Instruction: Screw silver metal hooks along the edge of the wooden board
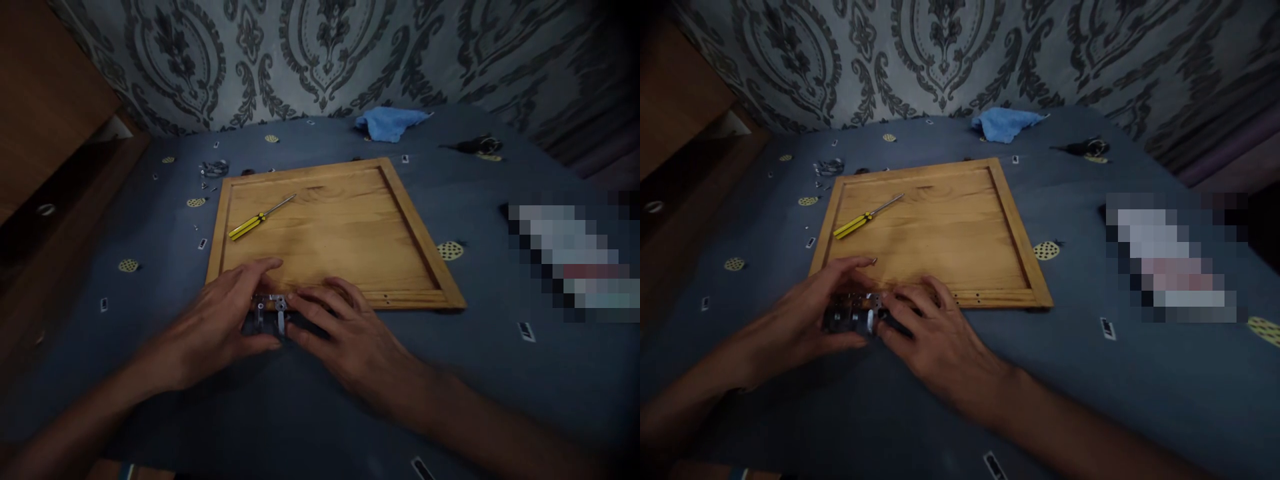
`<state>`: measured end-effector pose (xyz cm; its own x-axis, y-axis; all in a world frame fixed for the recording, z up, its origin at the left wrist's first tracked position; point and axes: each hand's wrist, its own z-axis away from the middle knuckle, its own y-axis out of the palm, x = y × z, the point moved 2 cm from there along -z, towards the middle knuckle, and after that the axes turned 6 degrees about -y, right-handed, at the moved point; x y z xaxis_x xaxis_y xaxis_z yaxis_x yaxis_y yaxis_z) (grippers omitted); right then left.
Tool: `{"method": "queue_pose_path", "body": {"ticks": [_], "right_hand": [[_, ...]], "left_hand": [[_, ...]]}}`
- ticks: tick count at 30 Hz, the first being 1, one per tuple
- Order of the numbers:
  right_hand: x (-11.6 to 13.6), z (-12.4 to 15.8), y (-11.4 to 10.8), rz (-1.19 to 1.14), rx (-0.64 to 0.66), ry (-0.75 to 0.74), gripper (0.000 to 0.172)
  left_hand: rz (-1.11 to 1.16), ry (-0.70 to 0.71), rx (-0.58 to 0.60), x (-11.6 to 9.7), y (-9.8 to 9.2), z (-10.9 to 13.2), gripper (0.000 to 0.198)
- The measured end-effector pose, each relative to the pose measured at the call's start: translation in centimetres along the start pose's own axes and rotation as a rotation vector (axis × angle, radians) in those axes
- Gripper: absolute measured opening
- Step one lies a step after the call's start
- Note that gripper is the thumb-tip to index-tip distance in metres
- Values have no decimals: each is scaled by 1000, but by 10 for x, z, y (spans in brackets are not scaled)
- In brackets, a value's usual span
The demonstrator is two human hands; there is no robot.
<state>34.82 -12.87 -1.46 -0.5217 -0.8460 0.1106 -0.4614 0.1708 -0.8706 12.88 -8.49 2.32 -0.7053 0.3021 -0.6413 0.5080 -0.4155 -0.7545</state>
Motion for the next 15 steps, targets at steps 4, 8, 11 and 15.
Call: {"method": "queue_pose_path", "body": {"ticks": [4,8,11,15], "right_hand": [[0,-1,1,-3,-6,-5,19],[0,-2,2,-5,-28,-7,20],[0,-1,1,-25,-33,-6,21],[1,0,1,-53,-16,10,23]], "left_hand": [[-55,58,-20,-1,3,1,92],[-88,67,-42,-2,7,-1,89],[-75,70,-51,-2,8,-2,86],[-95,73,-60,-3,10,0,85]]}}
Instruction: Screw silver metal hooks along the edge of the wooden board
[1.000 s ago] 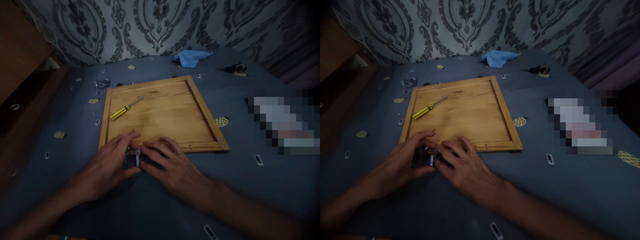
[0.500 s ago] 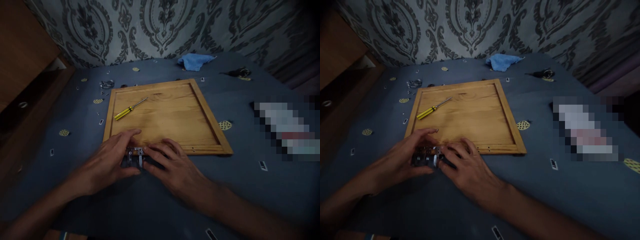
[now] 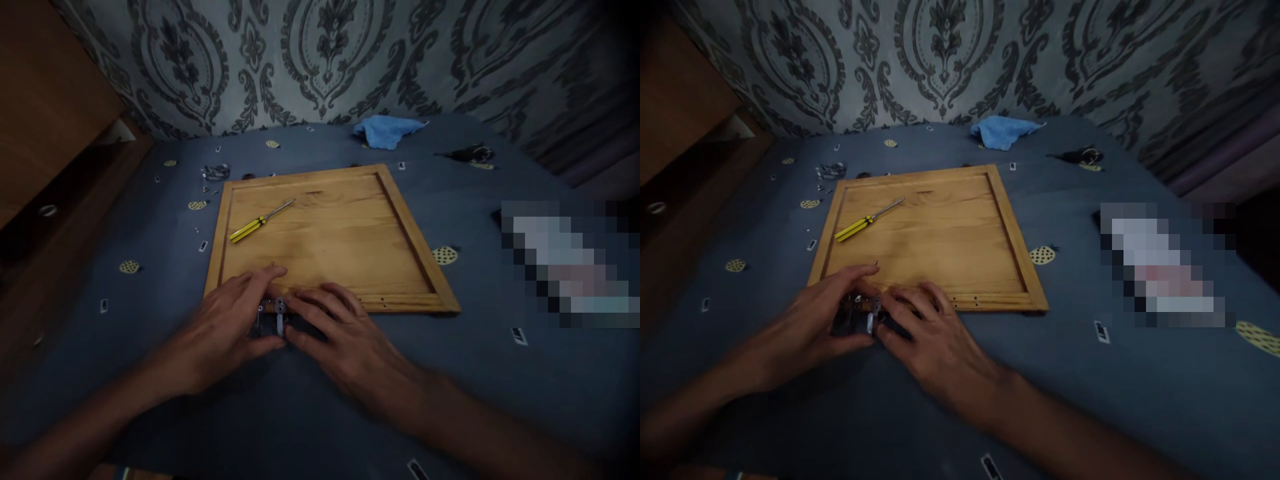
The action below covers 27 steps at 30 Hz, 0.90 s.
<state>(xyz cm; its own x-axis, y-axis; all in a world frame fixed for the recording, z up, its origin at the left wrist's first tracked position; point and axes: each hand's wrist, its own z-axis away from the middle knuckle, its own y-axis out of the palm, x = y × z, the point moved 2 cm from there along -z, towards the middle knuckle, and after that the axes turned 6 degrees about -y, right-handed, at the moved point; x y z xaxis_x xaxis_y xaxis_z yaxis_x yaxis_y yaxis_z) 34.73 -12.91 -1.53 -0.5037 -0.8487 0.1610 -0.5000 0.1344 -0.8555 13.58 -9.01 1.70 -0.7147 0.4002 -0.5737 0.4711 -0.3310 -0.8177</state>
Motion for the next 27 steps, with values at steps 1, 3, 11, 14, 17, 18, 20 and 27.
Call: {"method": "queue_pose_path", "body": {"ticks": [1,3,11,14,17,18,20,27], "right_hand": [[0,1,1,-4,5,7,24],[0,2,2,0,-12,12,23],[0,3,7,26,-5,15,21],[0,3,7,24,-12,19,20],[-1,2,8,25,-3,6,22],[-1,2,8,25,12,3,22],[-2,1,7,26,41,3,23],[-3,0,7,68,3,-6,20]], "left_hand": [[-5,-2,1,0,0,1,85],[2,-7,9,1,-1,4,85],[117,17,-99,16,-34,-33,27],[-63,26,-103,16,-40,-56,15],[-133,34,-49,12,-34,-68,8],[-141,34,-36,11,-31,-69,7],[-166,36,-20,9,-25,-70,8],[-296,78,-43,-4,-18,-62,20]]}}
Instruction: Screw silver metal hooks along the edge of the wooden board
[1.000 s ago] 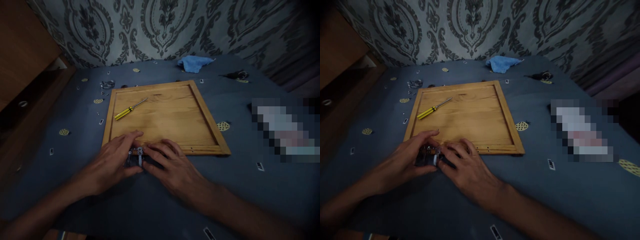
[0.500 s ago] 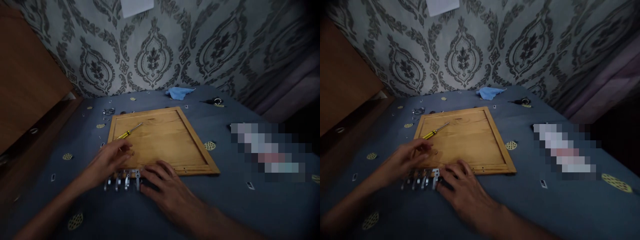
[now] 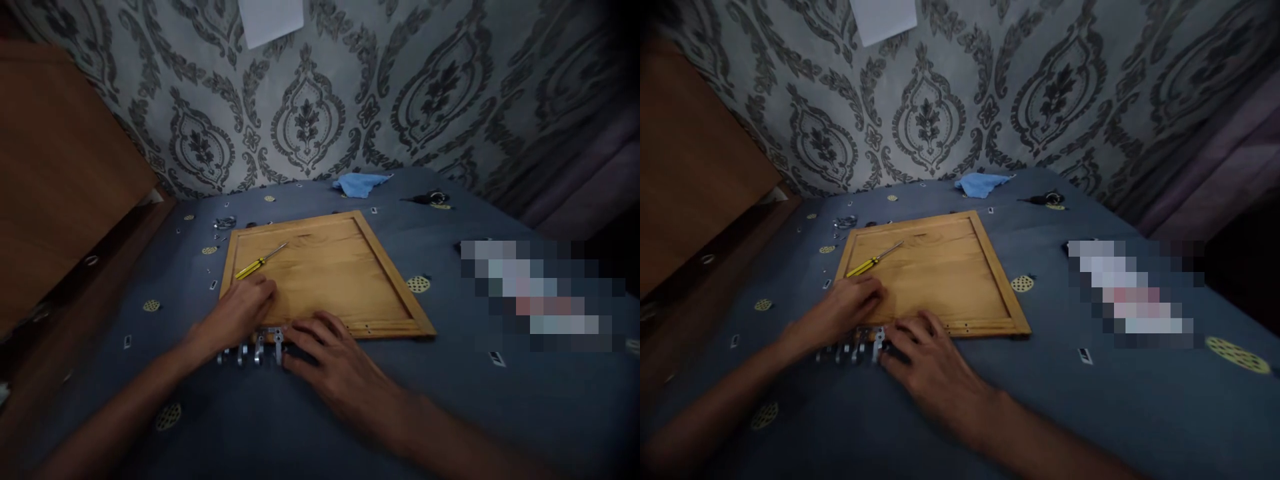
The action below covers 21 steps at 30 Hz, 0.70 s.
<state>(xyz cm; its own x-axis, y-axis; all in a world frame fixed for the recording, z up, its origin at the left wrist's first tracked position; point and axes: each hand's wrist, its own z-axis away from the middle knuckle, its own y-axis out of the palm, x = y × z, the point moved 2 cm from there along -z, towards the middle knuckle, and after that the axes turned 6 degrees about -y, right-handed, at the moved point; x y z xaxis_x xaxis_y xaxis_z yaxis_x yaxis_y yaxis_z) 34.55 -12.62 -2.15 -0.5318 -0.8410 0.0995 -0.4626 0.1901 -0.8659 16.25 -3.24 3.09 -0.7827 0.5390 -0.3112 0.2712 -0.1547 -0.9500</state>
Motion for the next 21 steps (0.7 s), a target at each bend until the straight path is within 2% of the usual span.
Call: {"method": "queue_pose_path", "body": {"ticks": [4,6,8,11,14,17,21], "right_hand": [[-1,2,5,24,-102,-30,20],[-2,2,7,29,-128,-33,20],[-2,3,8,33,-138,-32,22],[-2,2,6,30,-111,-35,26],[-1,1,1,2,-79,-29,27],[-1,0,-2,-30,-33,-28,28],[-1,1,-3,-45,28,-14,30]], "left_hand": [[-52,-37,-88,-11,-5,10,34],[-57,-82,-145,-9,-10,15,42],[-46,-134,-180,1,-17,18,38],[-8,-214,-173,28,-29,28,19],[24,-312,-167,55,-38,43,22],[38,-396,-136,73,-38,59,24],[48,-445,-76,80,-29,76,25]]}}
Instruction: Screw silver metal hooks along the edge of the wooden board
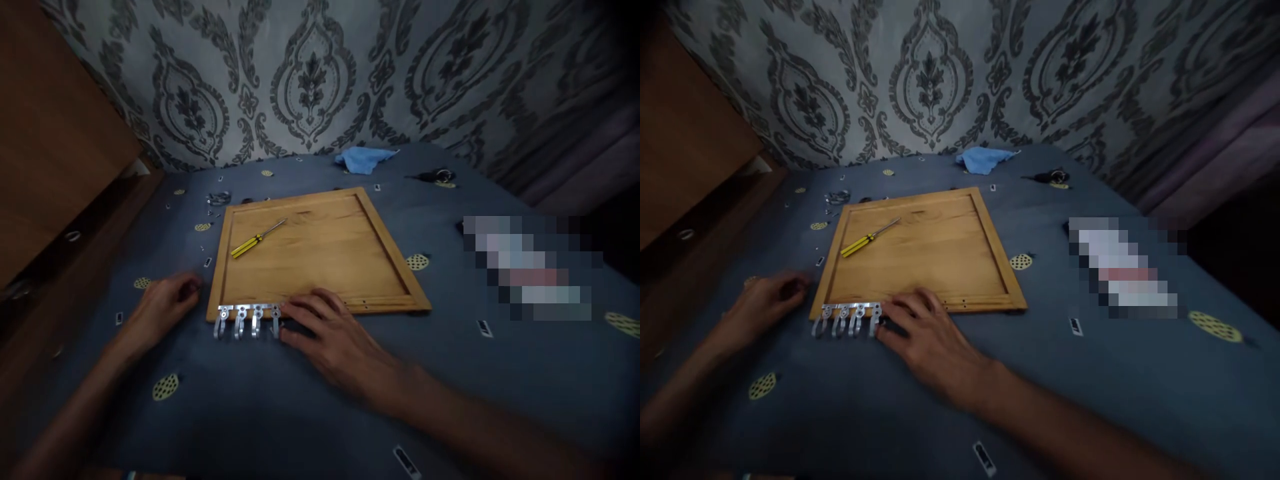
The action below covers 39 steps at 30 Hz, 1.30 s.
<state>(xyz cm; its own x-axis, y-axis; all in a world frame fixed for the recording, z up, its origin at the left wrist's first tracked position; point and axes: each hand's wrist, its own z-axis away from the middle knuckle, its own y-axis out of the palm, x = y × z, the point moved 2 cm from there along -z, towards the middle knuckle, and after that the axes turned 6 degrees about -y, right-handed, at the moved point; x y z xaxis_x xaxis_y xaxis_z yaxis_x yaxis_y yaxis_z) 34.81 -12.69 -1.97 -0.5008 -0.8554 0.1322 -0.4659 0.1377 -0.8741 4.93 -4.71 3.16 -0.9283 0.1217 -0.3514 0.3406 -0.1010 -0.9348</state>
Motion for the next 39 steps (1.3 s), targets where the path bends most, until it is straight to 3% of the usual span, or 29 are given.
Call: {"method": "queue_pose_path", "body": {"ticks": [7,9,13,16,18,21,26,39], "right_hand": [[1,0,-3,-25,-19,-6,28],[0,0,-3,-28,-18,-10,27],[0,-1,-3,-21,-25,-1,27],[1,-2,-4,-14,-48,-2,25],[1,-2,-4,-10,-62,6,21],[2,-2,-3,-11,-73,9,18],[1,-1,-1,-16,-41,14,21],[2,-1,-4,-22,-58,23,21]], "left_hand": [[-57,68,60,6,2,9,30],[-93,78,15,1,-3,13,35],[-18,180,-106,-31,-7,25,31],[186,395,-32,-64,1,33,31],[193,493,74,-81,11,35,43],[139,557,128,-94,26,34,59],[109,465,111,-93,40,32,69],[182,388,113,-84,48,33,76]]}}
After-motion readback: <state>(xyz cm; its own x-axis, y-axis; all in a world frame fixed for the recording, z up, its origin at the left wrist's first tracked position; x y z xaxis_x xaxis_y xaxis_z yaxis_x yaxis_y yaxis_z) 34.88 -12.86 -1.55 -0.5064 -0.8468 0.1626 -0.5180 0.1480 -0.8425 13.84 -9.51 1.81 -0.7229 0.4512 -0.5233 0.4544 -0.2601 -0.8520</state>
